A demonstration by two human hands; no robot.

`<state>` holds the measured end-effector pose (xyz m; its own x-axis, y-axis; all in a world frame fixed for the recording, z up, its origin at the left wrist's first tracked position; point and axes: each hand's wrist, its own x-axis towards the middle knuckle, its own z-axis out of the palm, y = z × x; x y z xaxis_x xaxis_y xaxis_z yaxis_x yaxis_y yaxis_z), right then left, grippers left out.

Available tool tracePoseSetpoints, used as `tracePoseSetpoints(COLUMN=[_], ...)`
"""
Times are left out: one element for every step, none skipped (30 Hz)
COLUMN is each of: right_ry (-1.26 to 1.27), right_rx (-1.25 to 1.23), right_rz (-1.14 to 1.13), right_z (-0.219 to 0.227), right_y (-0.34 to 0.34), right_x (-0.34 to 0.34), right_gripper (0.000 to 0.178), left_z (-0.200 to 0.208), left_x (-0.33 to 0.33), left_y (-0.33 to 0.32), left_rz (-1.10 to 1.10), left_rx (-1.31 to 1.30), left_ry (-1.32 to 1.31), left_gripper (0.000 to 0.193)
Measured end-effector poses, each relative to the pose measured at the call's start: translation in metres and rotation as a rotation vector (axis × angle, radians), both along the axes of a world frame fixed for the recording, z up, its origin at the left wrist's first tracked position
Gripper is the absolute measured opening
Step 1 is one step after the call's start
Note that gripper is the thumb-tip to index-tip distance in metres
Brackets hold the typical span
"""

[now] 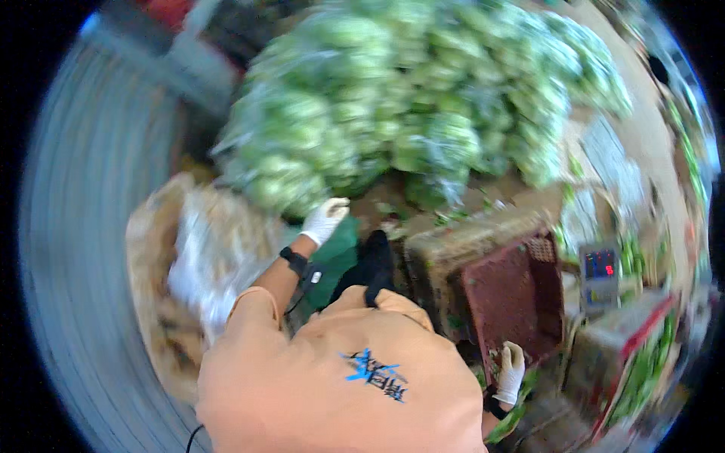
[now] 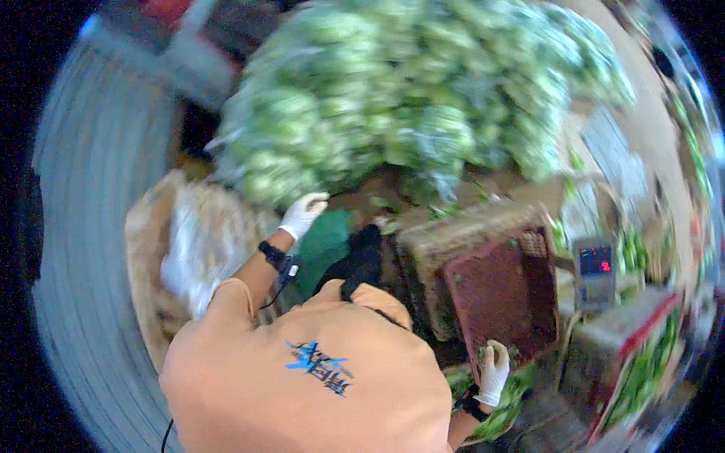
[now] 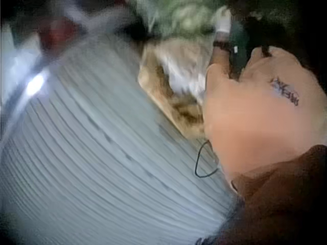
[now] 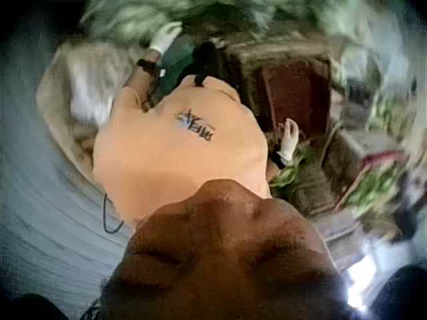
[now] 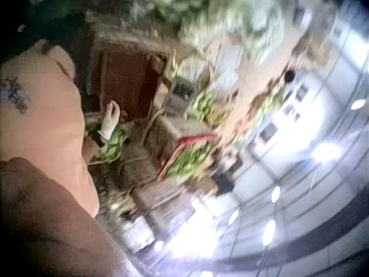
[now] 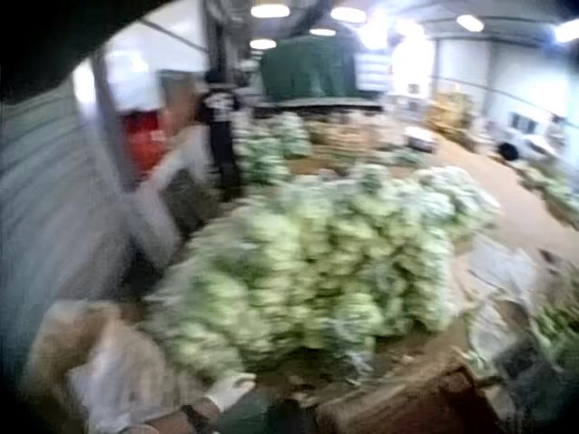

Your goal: The person uses a knife to trim the stems and outer leaves of heads of lettuce, places the trimmed lettuce into a plastic bag on a digital scale to weigh it, and ties the bag closed.

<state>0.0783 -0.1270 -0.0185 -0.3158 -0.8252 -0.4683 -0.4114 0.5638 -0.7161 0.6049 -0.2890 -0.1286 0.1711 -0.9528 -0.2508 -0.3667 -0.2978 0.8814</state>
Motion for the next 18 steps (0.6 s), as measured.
tracePoseSetpoints(right_ry=[-0.031,-0.064,0.021,-0.048,-0.041,-0.028,-0.025,-0.023,0.059,0.091,0.070,0.056,0.061,0.027,-0.006,0.000,-0.014,-0.024], right_rx=[-0.014,-0.028,-0.080,-0.078,-0.087,-0.097,-0.110,-0.121,-0.231,-0.263,-0.273,-0.283,-0.289,-0.272,-0.247,-0.248,-0.252,-0.254], right_rz=[0.028,0.052,0.204,0.209,0.283,0.340,0.392,0.447,0.549,0.612,0.641,0.658,0.665,0.694,0.716,0.713,0.758,0.801], right_z=[0.014,0.028,0.008,0.001,-0.004,-0.004,-0.004,0.003,0.006,0.016,0.015,0.019,0.023,0.031,0.038,0.045,0.052,0.057], right_y=[-0.006,-0.011,-0.005,-0.011,-0.014,-0.020,-0.027,-0.036,-0.043,-0.052,-0.057,-0.063,-0.066,-0.069,-0.069,-0.069,-0.068,-0.068], right_x=[0.014,0.030,0.011,0.009,0.006,0.008,0.011,0.021,0.030,0.042,0.047,0.054,0.063,0.078,0.091,0.108,0.124,0.135], right_gripper=[0.018,0.018,0.019,0.020,0.020,0.021,0.021,0.021,0.017,0.018,0.018,0.018,0.018,0.018,0.018,0.018,0.018,0.017], left_z=[0.027,0.050,0.058,0.062,0.075,0.103,0.106,0.110,0.131,0.149,0.150,0.151,0.148,0.145,0.140,0.135,0.124,0.109], left_x=[0.004,0.011,0.023,0.034,0.051,0.059,0.081,0.104,0.116,0.126,0.144,0.161,0.172,0.180,0.186,0.195,0.201,0.208], left_y=[0.029,0.056,0.083,0.106,0.132,0.156,0.179,0.209,0.229,0.248,0.269,0.282,0.290,0.296,0.300,0.303,0.305,0.307], left_rz=[0.052,0.101,0.155,0.204,0.255,0.332,0.436,0.545,0.719,0.895,0.997,1.086,1.095,1.094,1.086,1.076,0.886,0.688], left_rx=[-0.015,-0.028,-0.127,-0.225,-0.328,-0.320,-0.294,-0.262,-0.263,-0.263,-0.364,-0.470,-0.473,-0.321,-0.240,-0.164,0.023,0.203], left_ry=[-0.065,-0.132,-0.213,-0.297,-0.396,-0.478,-0.545,-0.612,-0.626,-0.634,-0.625,-0.605,-0.600,-0.654,-0.674,-0.698,-0.575,-0.445], left_gripper=[0.026,0.024,0.022,0.021,0.018,0.016,0.017,0.017,0.018,0.019,0.023,0.027,0.027,0.033,0.037,0.040,0.042,0.045])
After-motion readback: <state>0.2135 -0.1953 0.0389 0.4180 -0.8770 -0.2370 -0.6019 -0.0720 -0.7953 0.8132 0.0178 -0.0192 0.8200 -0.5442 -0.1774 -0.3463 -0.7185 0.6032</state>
